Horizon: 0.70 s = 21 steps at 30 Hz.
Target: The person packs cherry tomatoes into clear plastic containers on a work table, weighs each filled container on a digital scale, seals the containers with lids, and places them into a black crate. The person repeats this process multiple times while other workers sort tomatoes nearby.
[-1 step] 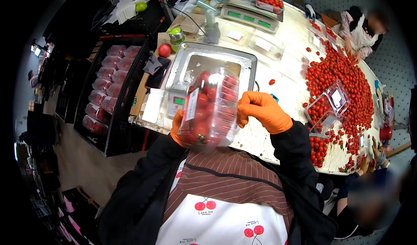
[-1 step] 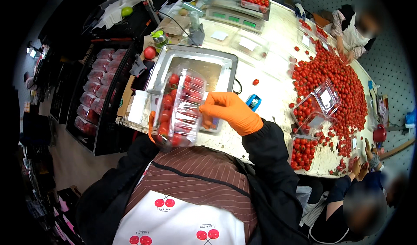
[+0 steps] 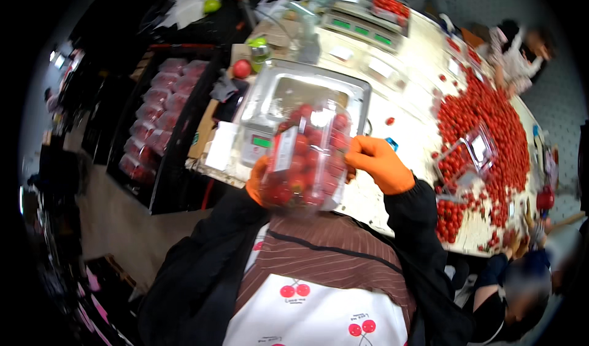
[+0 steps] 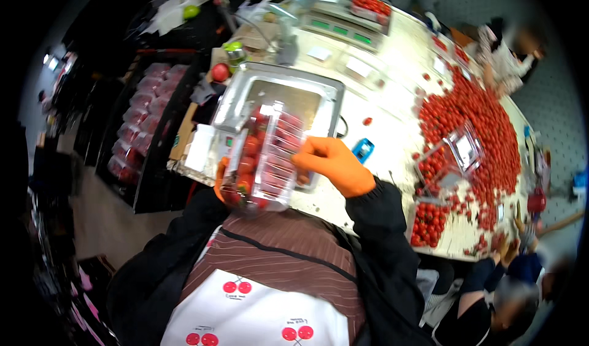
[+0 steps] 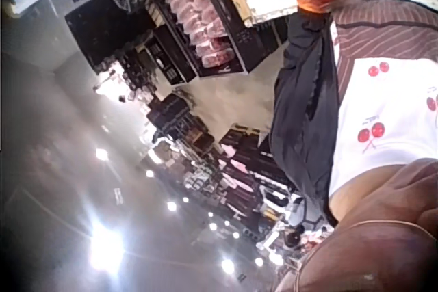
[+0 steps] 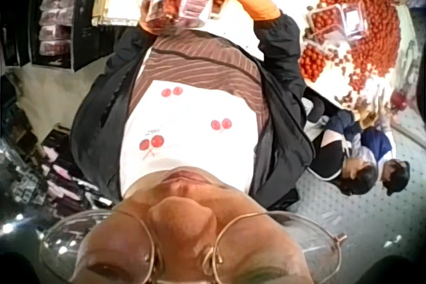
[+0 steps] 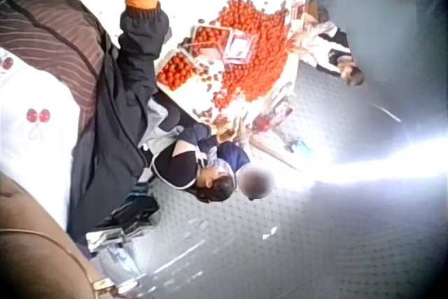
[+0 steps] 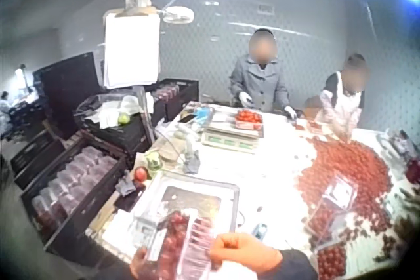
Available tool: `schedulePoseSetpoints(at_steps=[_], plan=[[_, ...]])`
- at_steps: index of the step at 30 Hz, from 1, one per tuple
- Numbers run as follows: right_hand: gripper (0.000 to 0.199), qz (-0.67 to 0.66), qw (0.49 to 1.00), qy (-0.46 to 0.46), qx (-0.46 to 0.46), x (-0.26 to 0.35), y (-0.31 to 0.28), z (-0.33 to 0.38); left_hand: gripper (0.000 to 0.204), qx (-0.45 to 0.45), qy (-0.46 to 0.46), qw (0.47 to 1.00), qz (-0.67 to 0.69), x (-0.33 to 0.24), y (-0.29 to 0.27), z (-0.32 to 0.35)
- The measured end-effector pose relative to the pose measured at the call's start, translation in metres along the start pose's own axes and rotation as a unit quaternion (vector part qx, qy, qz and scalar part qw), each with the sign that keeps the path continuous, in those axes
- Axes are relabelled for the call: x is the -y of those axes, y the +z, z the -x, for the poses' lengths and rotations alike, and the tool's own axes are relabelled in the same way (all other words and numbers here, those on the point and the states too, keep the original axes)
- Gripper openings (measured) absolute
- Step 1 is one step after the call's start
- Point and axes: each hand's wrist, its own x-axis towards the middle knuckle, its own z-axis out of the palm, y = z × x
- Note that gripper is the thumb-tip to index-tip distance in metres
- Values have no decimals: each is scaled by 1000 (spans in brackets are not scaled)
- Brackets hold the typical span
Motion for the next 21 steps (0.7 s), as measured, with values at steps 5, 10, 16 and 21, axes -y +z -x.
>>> schedulePoseSetpoints(at_steps=[5, 10, 16, 21], plan=[[12, -12, 996, -12, -92, -45, 11, -10, 61, -61, -47, 997, -15, -8, 6, 5], [23, -262, 964, 49, -24, -75, 47, -28, 57, 11, -121, 986, 113, -20, -1, 15], [20, -220, 975, 19, -14, -87, 62, -54, 58, 32, 107, 990, 87, -43, 2, 38], [24, 16, 997, 32, -74, -77, 61, -62, 51, -284, 397, 872, -39, -142, -11, 107]])
